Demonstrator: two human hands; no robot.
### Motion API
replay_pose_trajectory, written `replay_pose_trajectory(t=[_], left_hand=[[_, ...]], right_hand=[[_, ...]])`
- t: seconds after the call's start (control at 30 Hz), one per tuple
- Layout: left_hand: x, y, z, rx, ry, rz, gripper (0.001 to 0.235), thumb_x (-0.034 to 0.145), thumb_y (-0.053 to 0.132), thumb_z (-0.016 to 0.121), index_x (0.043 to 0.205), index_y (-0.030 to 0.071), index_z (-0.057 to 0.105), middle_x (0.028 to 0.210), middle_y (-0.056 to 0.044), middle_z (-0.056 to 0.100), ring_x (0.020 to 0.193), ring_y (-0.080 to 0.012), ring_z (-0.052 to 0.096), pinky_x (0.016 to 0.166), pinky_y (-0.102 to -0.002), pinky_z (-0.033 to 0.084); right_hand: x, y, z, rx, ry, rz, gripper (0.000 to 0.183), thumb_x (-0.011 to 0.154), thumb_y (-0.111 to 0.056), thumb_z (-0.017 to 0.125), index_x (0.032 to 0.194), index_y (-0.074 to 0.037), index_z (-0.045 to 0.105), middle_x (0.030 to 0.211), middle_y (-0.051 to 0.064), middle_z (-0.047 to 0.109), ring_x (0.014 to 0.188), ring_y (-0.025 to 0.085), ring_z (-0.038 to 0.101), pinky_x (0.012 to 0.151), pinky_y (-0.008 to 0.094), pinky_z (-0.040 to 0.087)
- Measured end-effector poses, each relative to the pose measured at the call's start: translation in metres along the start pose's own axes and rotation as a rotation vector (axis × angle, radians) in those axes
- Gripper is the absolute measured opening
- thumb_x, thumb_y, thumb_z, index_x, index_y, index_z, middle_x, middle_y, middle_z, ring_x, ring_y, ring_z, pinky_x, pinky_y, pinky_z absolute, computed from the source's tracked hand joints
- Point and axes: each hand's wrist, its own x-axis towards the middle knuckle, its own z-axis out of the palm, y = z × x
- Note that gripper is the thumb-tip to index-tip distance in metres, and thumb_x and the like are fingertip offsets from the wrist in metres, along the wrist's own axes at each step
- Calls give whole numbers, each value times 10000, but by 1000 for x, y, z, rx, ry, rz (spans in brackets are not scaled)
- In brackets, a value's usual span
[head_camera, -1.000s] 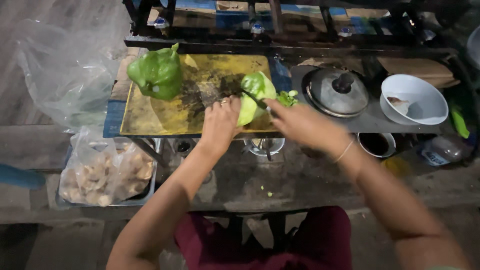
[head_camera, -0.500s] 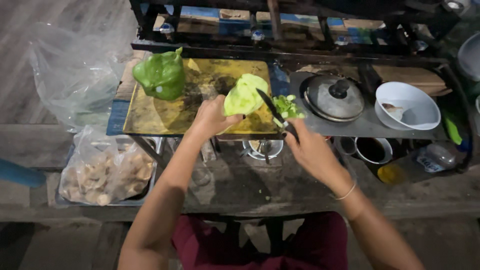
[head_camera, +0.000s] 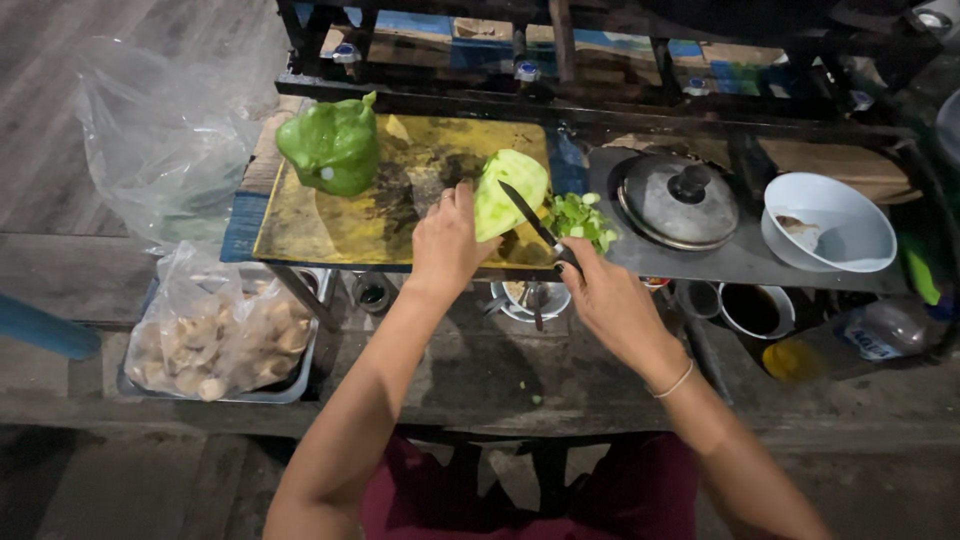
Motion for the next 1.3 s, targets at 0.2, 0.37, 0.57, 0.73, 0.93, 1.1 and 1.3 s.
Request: replay_pose_trajectory(t=[0.2, 0.37, 0.57, 0.73, 0.93, 1.1, 1.3], left_hand=[[1, -5, 6, -16, -12, -5, 689, 695, 206, 882, 1232, -22, 516, 1045, -219, 667, 935, -409, 689, 751, -468, 581], [2, -6, 4, -59, 11, 25, 595, 683, 117, 824, 1175, -3, 510, 1040, -227, 658, 918, -424, 685, 725, -475, 579], [4, -10, -4, -128, -54, 30, 658, 638, 97, 849, 1184, 1, 496, 1069, -210, 640, 947, -414, 679, 751, -476, 569], [3, -10, -13, -135, -77, 59, 738, 583, 84, 865, 1219, 0, 500, 1130, -203, 622, 991, -402, 662, 790, -462, 558], [3, -11, -14, -59, -43, 78, 761, 570, 92, 859, 1244, 5, 515, 1127, -186, 620, 968, -381, 654, 768, -459, 544], [-3, -9, -5, -14, 19, 104, 606, 683, 143, 871, 1165, 35, 520, 1098, -158, 620, 967, -365, 659, 761, -468, 542], [1, -13, -11, -74, -151, 14, 634, 658, 115, 857, 1190, 38, 521, 1094, -167, 635, 990, -380, 664, 783, -472, 556]], right_hand=[[2, 0, 1, -33, -30, 18, 326, 1014, -233, 558, 1313, -105, 527, 826, 245, 703, 791, 495, 657, 648, 585, 475], [7, 9, 9, -98, -25, -9, 268, 1025, -260, 555, 1223, -82, 518, 751, 249, 690, 740, 503, 655, 621, 602, 473], [24, 12, 27, -251, -87, 65, 299, 1036, -323, 532, 1169, -63, 469, 730, 245, 691, 694, 505, 662, 606, 601, 516], [65, 18, 49, -240, -238, 64, 335, 1030, -329, 525, 1191, -44, 454, 801, 273, 698, 782, 515, 672, 678, 606, 532], [72, 18, 50, -201, -221, -30, 368, 1020, -317, 525, 1249, -41, 445, 884, 273, 713, 841, 532, 661, 716, 623, 511], [60, 14, 48, -93, -185, 43, 405, 1022, -305, 521, 1336, -71, 414, 825, 291, 699, 799, 536, 659, 705, 627, 499], [62, 24, 44, -59, -200, -42, 417, 1016, -294, 531, 1352, -69, 429, 855, 303, 699, 824, 531, 658, 715, 609, 507]])
